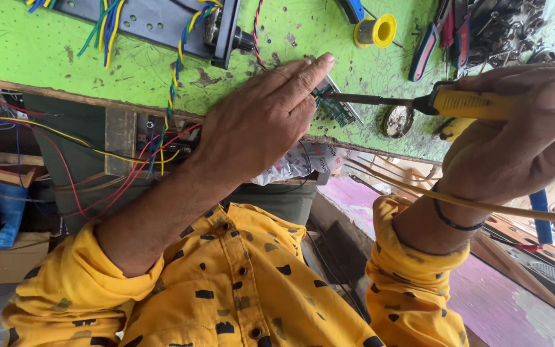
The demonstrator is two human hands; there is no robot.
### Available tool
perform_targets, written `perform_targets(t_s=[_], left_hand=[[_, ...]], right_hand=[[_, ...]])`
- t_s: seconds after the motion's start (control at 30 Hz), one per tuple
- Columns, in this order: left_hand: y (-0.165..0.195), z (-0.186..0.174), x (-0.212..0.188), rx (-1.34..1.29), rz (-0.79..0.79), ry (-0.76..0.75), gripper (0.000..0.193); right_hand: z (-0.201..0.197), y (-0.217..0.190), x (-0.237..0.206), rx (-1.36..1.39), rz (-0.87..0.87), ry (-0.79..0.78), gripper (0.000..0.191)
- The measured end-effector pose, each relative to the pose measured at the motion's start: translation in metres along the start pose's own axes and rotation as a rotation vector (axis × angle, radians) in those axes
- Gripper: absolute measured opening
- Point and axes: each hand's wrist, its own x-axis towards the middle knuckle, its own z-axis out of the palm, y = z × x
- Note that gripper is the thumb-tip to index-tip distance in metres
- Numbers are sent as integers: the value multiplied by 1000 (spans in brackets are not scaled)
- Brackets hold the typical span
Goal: The person uses a soldering iron to attach wires to a small circuit board, then places the board into a car stereo chassis and connects the wires. The person handles the stereo unit and organizes the wiring before setting it down.
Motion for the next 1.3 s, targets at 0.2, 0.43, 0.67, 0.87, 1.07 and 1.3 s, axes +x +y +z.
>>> perform_targets(t_s=[0.2, 0.43, 0.67, 0.87, 1.07, 1.3], left_hand=[[-2, 2, -1, -9, 13, 4, 31], [-1, 0, 1, 20, 33, 0, 24], [-11, 16, -5, 63, 81, -13, 17], [-17, 37, 4, 271, 122, -22, 14], [-14, 46, 19, -54, -123, 11, 46], [-28, 49, 27, 126, 46, 80, 24]], right_hand=[[0, 1, 0, -2, -2, 1, 34], [-1, -2, 0, 2, -1, 7, 33], [-22, 5, -13, 19, 13, 23, 33], [-57, 19, -49, 10, 10, 152, 33], [-86, 41, -88, -20, -2, 288, 33], [-115, 47, -120, -74, -35, 416, 33]])
